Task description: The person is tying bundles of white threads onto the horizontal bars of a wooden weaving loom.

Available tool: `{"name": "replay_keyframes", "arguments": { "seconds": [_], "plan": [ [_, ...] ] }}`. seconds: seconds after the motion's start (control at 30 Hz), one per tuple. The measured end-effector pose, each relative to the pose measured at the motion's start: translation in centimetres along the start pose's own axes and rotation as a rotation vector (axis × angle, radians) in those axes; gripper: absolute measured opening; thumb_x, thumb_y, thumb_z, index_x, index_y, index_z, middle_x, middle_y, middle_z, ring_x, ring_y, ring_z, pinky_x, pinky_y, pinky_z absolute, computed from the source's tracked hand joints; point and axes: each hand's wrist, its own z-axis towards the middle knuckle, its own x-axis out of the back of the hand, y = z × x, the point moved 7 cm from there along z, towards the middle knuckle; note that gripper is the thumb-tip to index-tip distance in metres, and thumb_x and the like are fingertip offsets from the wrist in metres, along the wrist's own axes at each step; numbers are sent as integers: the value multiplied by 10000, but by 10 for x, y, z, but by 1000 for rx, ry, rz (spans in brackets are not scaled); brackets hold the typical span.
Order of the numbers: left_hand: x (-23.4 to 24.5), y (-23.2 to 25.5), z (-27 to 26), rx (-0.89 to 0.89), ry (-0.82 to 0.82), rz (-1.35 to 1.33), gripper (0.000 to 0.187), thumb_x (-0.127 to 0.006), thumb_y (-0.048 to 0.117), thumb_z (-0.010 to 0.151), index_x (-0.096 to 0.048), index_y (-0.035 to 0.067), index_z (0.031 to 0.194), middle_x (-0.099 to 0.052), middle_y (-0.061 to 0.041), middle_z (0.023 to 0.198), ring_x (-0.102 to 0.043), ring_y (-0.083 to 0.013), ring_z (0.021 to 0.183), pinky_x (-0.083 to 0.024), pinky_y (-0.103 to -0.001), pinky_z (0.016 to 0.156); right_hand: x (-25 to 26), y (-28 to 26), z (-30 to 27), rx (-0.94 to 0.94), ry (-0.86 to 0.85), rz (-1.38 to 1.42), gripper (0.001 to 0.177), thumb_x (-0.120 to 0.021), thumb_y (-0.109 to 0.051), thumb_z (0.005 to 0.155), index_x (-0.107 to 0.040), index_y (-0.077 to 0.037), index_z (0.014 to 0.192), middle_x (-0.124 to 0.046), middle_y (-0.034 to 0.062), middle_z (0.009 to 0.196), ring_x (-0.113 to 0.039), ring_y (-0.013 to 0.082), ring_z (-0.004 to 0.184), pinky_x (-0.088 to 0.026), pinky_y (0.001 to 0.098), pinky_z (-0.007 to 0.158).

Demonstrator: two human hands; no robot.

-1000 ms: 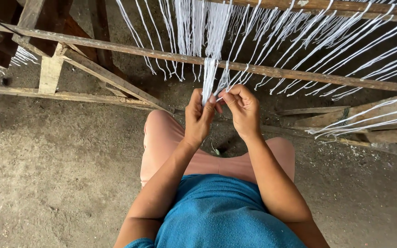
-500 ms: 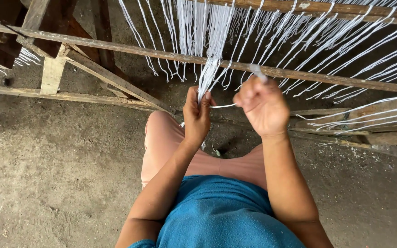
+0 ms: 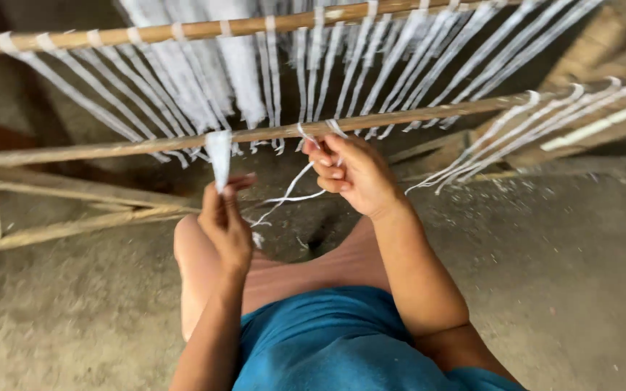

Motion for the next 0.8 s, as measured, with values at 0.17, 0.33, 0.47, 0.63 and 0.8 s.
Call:
{"name": "replay_keyframes", "arguments": {
  "seconds": [0.17, 0.33, 0.47, 0.63, 0.8],
  "plan": [
    [-11, -5, 1, -38, -24, -6, 269, -428, 130, 1129, -665, 30, 1053, -765, -147, 946, -729, -246, 861, -544, -378, 898, 85, -50, -45, 98, 242, -30, 313, -511, -353, 1057, -630, -64, 1067, -371, 2, 770, -355, 57, 601, -226, 125, 408],
    [-22, -1, 3, -105, -40, -52, 301, -424, 186, 1135, -638, 2, 1029, -751, -175, 921, -749, -297, 892, -566, -404, 882, 115, -88, -68, 182, 383, -140, 356, -463, -396, 1061, -577, -64, 999, -380, 19, 790, -348, 60, 609, -234, 129, 411],
    [-21, -2, 5, -154, -49, -73, 297, -416, 174, 1144, -613, -15, 1026, -734, -195, 909, -741, -355, 983, -561, -445, 912, 128, -100, -69, 216, 413, -70, 367, -454, -404, 1031, -562, -62, 952, -405, 40, 796, -355, 71, 601, -220, 140, 405],
    [-15, -9, 2, -159, -47, -68, 288, -426, 149, 1141, -608, -31, 1009, -725, -203, 897, -736, -391, 1019, -564, -459, 911, 120, -86, -53, 222, 380, -100, 567, -367, -586, 1023, -562, -64, 920, -404, 45, 752, -359, 70, 574, -219, 140, 395],
    [-4, -53, -4, -42, -19, -15, 263, -460, 185, 1132, -654, 34, 1037, -529, -36, 643, -473, -141, 624, -461, -302, 655, 162, -7, -43, 569, 643, -561, 688, -290, -663, 1052, -561, -84, 796, -262, -59, 629, -308, 26, 482, -254, 146, 428]
  ]
}}
